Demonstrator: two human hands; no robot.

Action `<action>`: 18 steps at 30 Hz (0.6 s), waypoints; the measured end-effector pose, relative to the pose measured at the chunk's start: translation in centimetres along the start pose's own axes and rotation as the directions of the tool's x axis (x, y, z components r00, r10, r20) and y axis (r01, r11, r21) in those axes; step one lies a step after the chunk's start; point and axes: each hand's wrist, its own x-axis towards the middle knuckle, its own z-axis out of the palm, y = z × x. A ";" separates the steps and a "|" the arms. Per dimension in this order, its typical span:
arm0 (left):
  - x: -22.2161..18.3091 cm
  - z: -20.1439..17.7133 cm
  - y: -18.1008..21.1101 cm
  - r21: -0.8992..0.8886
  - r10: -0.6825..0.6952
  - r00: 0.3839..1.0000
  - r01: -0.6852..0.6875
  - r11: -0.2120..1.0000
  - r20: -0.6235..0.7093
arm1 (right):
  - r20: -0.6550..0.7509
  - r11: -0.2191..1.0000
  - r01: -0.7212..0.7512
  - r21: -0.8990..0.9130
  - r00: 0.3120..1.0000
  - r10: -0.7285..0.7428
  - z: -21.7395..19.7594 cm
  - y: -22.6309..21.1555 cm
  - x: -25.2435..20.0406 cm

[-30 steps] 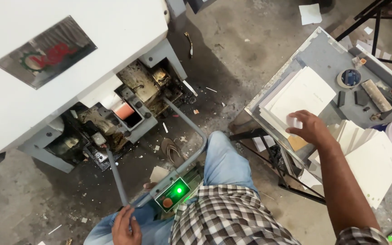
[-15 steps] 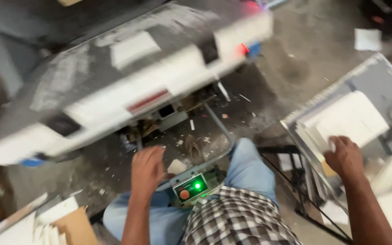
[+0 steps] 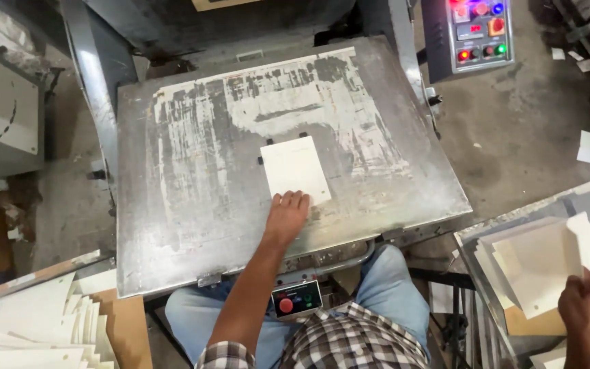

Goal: Feeding paper sheets into a printing press and removing them after the press cycle.

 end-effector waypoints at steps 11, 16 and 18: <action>-2.1 -17.4 -4.3 0.031 0.200 0.885 -0.206 0.978 -0.419 | -0.256 0.587 0.701 0.405 0.703 -0.664 5.7 -27.1 -1.4; -14.5 -28.2 -12.9 0.102 0.047 0.897 -0.002 0.995 -0.439 | 0.045 0.526 0.831 0.182 0.527 -0.849 10.8 -36.2 -5.3; -23.8 -30.3 -18.0 0.433 -0.115 0.889 0.325 0.841 -0.443 | 0.115 0.492 0.843 0.218 0.478 -0.871 12.3 -38.2 -5.9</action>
